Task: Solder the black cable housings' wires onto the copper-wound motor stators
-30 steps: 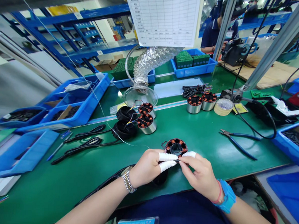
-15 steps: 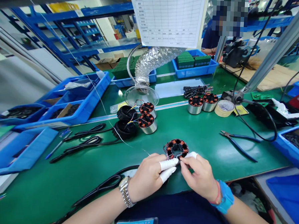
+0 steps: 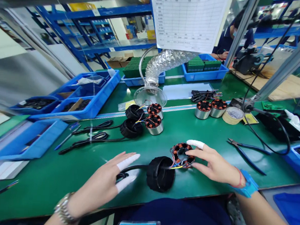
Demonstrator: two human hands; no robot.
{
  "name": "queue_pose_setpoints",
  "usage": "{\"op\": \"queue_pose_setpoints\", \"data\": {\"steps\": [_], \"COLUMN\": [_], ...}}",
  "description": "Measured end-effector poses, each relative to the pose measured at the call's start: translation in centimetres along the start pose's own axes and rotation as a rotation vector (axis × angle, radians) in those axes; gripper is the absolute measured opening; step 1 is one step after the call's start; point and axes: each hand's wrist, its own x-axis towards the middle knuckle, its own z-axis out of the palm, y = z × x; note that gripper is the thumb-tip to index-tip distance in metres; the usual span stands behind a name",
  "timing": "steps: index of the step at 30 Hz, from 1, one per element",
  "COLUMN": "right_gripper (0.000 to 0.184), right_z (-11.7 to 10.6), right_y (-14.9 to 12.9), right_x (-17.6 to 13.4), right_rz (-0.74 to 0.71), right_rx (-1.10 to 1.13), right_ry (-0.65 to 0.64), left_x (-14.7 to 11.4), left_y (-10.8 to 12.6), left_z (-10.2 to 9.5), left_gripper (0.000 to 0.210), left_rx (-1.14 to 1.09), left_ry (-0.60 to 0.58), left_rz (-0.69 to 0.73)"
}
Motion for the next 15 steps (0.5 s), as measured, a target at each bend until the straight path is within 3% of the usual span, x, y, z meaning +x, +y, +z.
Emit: {"op": "queue_pose_setpoints", "data": {"steps": [2,6,9,15], "right_gripper": [0.045,0.040,0.033,0.036], "right_z": [-0.5,0.0,1.4,5.5], "right_y": [0.9,2.0,1.3,-2.4], "right_x": [-0.1,0.6,1.8,6.2], "right_rz": [0.011,0.009,0.003,0.101], "right_rx": [-0.059,-0.166,-0.239,-0.466], "right_ry": [-0.135,-0.219,-0.213,-0.103], "left_x": [-2.6,-7.1,-8.8,-8.8], "left_y": [-2.9,-7.1,-9.5,-15.3], "left_z": [0.6,2.8,2.8,-0.2], "left_gripper": [0.060,0.047,0.037,0.041], "left_rx": [0.053,0.145,0.170,0.370], "left_ry": [-0.191,-0.291,-0.284,-0.104], "left_rz": [-0.174,-0.476,-0.548,-0.768]}}
